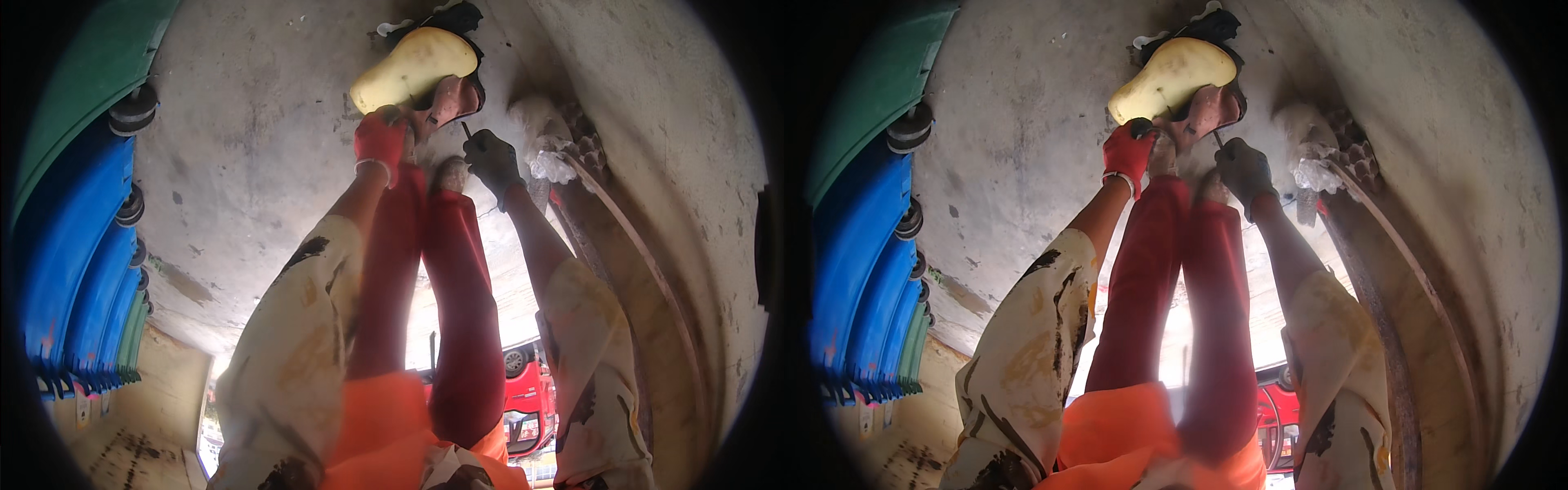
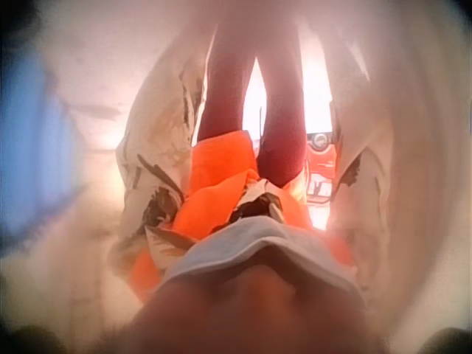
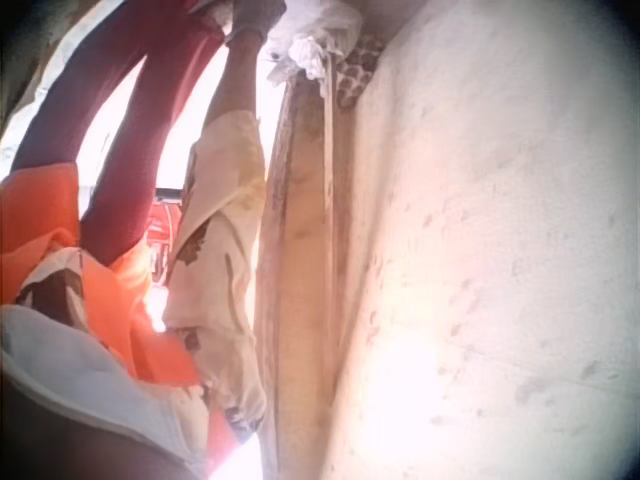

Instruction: The person uses a knife to cut and remove the sole from a sandal, then places the sole and sandal into a red three-wheeled vehicle. The person then uses a metal grabber to pick up trash from the ground and deposit it into a blue bin.

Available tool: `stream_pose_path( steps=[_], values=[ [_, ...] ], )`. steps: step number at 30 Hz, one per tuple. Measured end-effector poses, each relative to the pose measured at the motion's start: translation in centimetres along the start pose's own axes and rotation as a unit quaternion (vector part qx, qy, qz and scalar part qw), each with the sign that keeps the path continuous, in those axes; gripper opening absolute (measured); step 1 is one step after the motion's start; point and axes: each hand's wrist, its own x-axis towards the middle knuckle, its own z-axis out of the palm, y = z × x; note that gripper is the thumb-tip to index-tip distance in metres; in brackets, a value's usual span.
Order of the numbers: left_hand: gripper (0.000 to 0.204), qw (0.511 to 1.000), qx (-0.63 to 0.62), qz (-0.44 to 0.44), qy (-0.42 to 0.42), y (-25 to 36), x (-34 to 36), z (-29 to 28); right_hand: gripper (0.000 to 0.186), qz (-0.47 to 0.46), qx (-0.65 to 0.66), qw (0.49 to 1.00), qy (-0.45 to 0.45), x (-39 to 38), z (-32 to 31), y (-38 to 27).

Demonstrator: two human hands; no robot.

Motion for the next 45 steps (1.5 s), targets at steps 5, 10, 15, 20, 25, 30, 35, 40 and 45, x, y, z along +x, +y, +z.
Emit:
stream_pose_path(
  steps=[5, 10, 15, 20, 25, 30, 35, 40, 45],
  values=[
    [0.032, 0.998, -0.006, 0.031, -0.052, -0.6, 2.9, 0.9, 0.032, -0.010, 0.002, 1.000, 0.027, 1.4, -1.1, -2.5],
    [0.040, 0.982, 0.006, 0.099, -0.159, 0.9, 5.6, 4.5, 0.022, 0.002, -0.011, 1.000, 0.024, 2.8, -0.6, -2.3],
    [0.042, 0.950, 0.211, 0.114, -0.201, 0.8, 8.3, 7.7, 0.022, -0.021, -0.022, 1.000, 0.006, 4.5, 1.1, -0.5],
    [0.035, 0.973, 0.161, 0.062, -0.152, -1.3, 7.4, 7.2, 0.030, -0.008, -0.016, 0.999, -0.030, 5.2, 1.8, -0.9],
    [0.036, 0.984, 0.025, 0.030, -0.175, -3.6, 6.4, 8.0, 0.031, -0.067, -0.123, 0.989, -0.042, 7.4, 2.6, -2.9],
    [0.028, 0.996, 0.016, -0.016, -0.081, -4.7, 5.8, 9.0, 0.032, -0.144, -0.235, 0.958, -0.078, 8.5, 3.4, -6.1],
    [0.036, 0.988, -0.109, -0.094, -0.050, -4.8, 4.5, 10.2, 0.026, -0.220, -0.305, 0.924, -0.069, 10.3, 4.4, -5.0],
    [0.036, 0.994, -0.058, -0.095, 0.004, -6.7, 3.7, 11.9, 0.025, -0.222, -0.363, 0.897, -0.117, 11.5, 5.2, -4.4],
    [0.029, 0.996, -0.008, -0.080, -0.026, -6.0, 4.6, 11.1, 0.029, -0.263, -0.387, 0.876, -0.118, 11.3, 5.4, -4.8]
  ],
)
